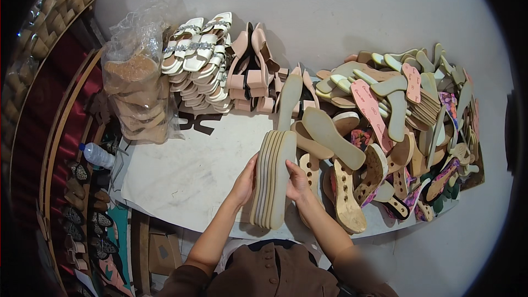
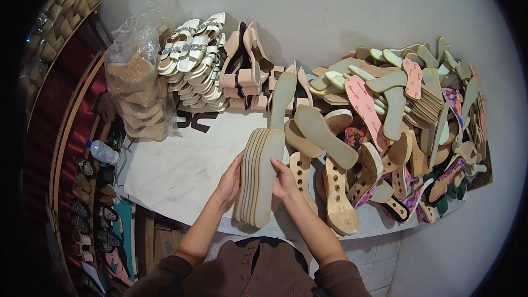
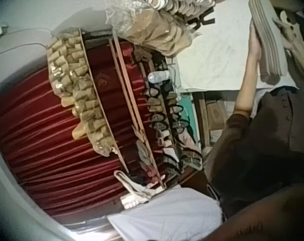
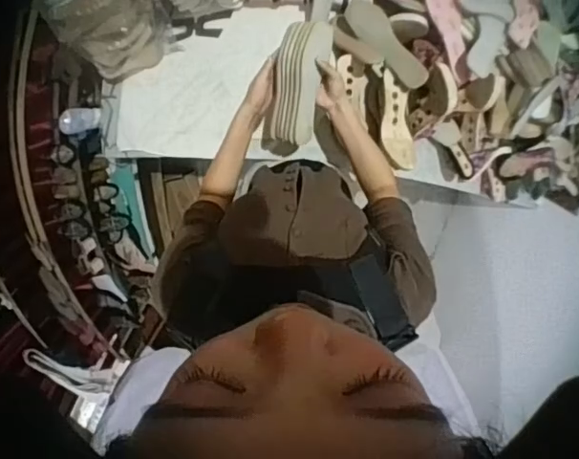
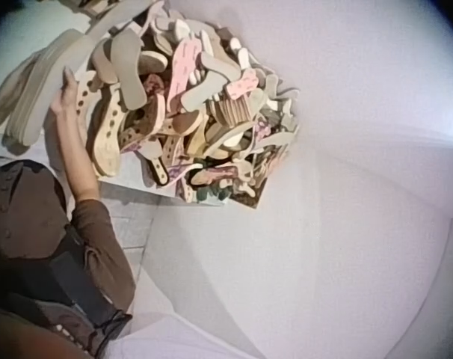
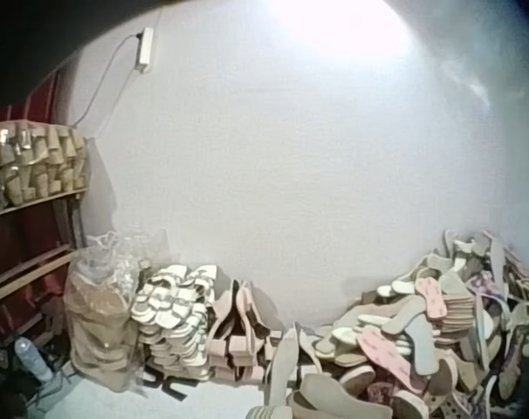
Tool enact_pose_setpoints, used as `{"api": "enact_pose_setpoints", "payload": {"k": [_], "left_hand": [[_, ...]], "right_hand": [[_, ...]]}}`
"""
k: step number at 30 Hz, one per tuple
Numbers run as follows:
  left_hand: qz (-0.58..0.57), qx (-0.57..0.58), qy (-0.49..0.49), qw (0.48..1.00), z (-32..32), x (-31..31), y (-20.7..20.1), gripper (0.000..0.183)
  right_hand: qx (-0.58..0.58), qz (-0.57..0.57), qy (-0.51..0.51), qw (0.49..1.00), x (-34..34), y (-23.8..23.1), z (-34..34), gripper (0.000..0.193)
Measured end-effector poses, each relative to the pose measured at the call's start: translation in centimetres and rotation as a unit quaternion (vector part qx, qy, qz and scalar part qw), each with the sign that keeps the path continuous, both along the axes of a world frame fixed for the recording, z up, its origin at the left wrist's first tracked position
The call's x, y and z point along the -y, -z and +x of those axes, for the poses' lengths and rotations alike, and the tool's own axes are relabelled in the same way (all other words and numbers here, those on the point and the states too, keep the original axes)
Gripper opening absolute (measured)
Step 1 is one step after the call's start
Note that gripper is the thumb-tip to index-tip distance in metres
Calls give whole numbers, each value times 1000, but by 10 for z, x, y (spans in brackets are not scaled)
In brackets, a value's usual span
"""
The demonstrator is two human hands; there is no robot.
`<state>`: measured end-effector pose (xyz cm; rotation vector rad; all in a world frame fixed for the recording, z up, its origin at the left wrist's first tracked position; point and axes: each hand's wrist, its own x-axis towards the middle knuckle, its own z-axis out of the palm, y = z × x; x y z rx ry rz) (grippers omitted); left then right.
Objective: The recorder is sorting and stacking various shoe insoles on a work table.
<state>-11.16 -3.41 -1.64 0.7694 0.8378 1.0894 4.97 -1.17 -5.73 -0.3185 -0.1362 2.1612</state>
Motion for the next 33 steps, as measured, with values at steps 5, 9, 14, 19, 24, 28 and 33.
{"api": "enact_pose_setpoints", "payload": {"k": [5, 9, 14, 19, 24, 28, 33], "left_hand": [[-6, -2, 31, 1000, -9, 1, 9, 48], [-16, 1, 33, 999, -7, 4, 13, 47], [-27, 40, 13, 999, 6, 5, 9, 47], [-39, -9, -22, 999, 8, 0, 33, 45], [-67, -21, -53, 996, 6, -3, 46, 42], [-78, -99, -48, 991, 0, -1, 39, 53], [31, -276, 6, 961, 0, 4, 77, 71]], "right_hand": [[-27, -9, -18, 999, -5, 5, -1, 40], [-28, -24, 6, 999, -6, 8, -2, 40], [-29, -57, 24, 998, -7, 16, -3, 39], [56, -133, 48, 988, -12, 13, -12, 39], [109, -175, 40, 978, -18, 14, -15, 40], [125, -169, 33, 977, -21, 11, -18, 42], [411, -25, 84, 907, -13, 13, -42, 46]]}}
